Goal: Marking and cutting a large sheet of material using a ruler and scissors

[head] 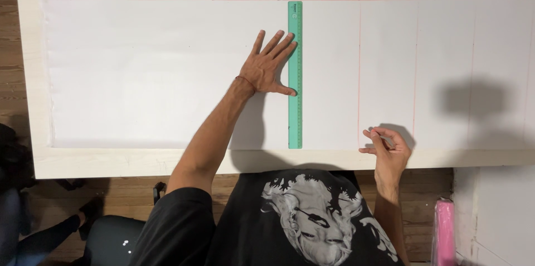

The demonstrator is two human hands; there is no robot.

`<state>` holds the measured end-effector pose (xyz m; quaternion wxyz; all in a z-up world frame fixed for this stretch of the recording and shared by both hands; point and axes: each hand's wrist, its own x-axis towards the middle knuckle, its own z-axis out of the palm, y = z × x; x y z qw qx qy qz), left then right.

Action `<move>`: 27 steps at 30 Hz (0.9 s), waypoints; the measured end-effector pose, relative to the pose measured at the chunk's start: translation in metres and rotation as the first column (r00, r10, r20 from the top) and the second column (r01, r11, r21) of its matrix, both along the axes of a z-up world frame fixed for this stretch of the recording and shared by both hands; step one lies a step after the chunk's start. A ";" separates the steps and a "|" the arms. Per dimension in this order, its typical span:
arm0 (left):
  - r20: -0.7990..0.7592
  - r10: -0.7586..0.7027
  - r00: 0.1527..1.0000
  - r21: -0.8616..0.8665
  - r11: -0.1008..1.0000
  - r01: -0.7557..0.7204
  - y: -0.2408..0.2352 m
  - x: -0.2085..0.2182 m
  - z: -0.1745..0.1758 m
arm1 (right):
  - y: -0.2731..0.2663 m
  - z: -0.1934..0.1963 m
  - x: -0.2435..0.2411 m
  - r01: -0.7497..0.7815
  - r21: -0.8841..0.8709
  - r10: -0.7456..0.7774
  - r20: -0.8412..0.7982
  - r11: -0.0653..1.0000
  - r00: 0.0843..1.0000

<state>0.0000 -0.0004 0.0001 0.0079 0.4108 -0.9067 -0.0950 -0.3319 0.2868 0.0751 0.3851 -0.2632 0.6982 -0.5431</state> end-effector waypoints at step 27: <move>-0.056 -0.012 0.998 -0.077 0.997 0.007 -0.001 0.003 -0.007 | -0.315 -0.081 0.070 -0.370 -0.236 0.335 -0.178 0.899 0.925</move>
